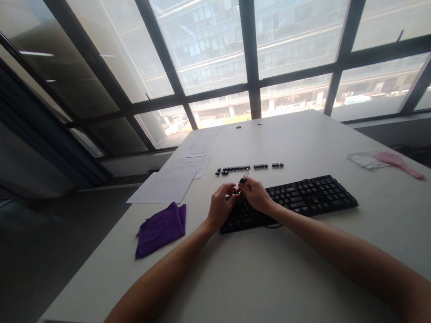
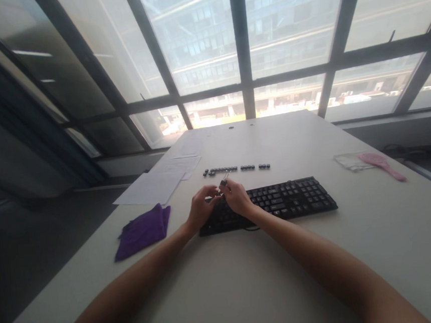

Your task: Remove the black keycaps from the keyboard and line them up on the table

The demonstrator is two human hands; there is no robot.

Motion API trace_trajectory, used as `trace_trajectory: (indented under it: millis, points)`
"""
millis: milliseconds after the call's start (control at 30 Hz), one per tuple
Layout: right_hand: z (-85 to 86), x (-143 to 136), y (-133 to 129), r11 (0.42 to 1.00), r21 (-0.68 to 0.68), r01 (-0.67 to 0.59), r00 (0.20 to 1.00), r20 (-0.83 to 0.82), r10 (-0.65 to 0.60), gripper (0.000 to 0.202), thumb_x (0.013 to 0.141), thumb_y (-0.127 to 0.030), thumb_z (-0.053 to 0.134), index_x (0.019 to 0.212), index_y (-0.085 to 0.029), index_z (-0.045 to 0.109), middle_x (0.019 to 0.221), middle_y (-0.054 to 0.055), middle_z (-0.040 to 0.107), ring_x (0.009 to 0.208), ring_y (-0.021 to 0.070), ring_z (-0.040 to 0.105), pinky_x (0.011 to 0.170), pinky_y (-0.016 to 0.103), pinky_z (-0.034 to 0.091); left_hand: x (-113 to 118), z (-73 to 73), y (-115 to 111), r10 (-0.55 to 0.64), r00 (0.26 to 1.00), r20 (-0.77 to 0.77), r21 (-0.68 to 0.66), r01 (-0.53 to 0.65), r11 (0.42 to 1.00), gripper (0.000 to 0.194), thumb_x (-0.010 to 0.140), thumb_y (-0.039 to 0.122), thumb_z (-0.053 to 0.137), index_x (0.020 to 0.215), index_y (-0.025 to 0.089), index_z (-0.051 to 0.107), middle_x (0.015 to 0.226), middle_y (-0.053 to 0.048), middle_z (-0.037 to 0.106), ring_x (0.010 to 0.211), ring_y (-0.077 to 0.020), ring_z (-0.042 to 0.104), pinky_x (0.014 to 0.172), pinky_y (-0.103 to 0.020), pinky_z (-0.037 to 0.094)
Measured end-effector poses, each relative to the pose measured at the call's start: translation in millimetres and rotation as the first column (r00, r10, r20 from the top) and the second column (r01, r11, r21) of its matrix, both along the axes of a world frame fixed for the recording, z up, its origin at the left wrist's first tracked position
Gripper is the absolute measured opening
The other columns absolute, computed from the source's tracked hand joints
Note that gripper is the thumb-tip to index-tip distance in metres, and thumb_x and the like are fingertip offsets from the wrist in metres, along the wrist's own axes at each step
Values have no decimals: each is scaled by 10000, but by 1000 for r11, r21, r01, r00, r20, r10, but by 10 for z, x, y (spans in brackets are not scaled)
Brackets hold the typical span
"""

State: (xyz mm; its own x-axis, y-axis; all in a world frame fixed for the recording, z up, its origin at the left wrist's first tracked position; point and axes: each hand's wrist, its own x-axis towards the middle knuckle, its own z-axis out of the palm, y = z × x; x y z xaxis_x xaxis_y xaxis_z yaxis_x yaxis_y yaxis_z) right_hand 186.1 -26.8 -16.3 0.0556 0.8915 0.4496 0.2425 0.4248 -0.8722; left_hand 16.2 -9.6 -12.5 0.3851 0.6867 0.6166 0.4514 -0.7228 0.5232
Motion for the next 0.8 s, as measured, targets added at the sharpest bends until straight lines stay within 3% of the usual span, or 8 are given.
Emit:
trace_trajectory:
  millis: [167, 367, 800]
  points:
    - [-15, 20, 38, 1000, -7, -18, 1000, -4, 18, 203, 922, -363, 515, 797, -218, 582, 735, 13, 665, 675, 173, 595, 657, 277, 416, 13, 5, -12, -11, 996, -84, 29, 14, 999, 137, 919, 224, 613, 1056, 230, 605, 1079, -39, 608, 819, -129, 640, 792, -279, 542]
    - [-18, 34, 57, 1000, 19, 11, 1000, -5, -10, 237, 917, -375, 504, 754, -210, 553, 697, 3, 621, 653, 158, 542, 641, 269, 394, 9, 36, -38, 5, 987, -158, 106, 12, 994, 169, 944, 206, 573, 1105, 233, 616, 971, -29, 641, 878, -161, 631, 818, -280, 521]
    - [-68, 48, 109, 1000, -11, 29, 998, 49, -29, 250, 889, -384, 530, 732, -190, 538, 654, -17, 565, 611, 135, 468, 590, 257, 341, 20, 18, -11, -61, 971, -230, 182, 105, 978, 211, 936, 175, 566, 1121, 216, 658, 1063, -76, 619, 974, -187, 621, 871, -323, 541]
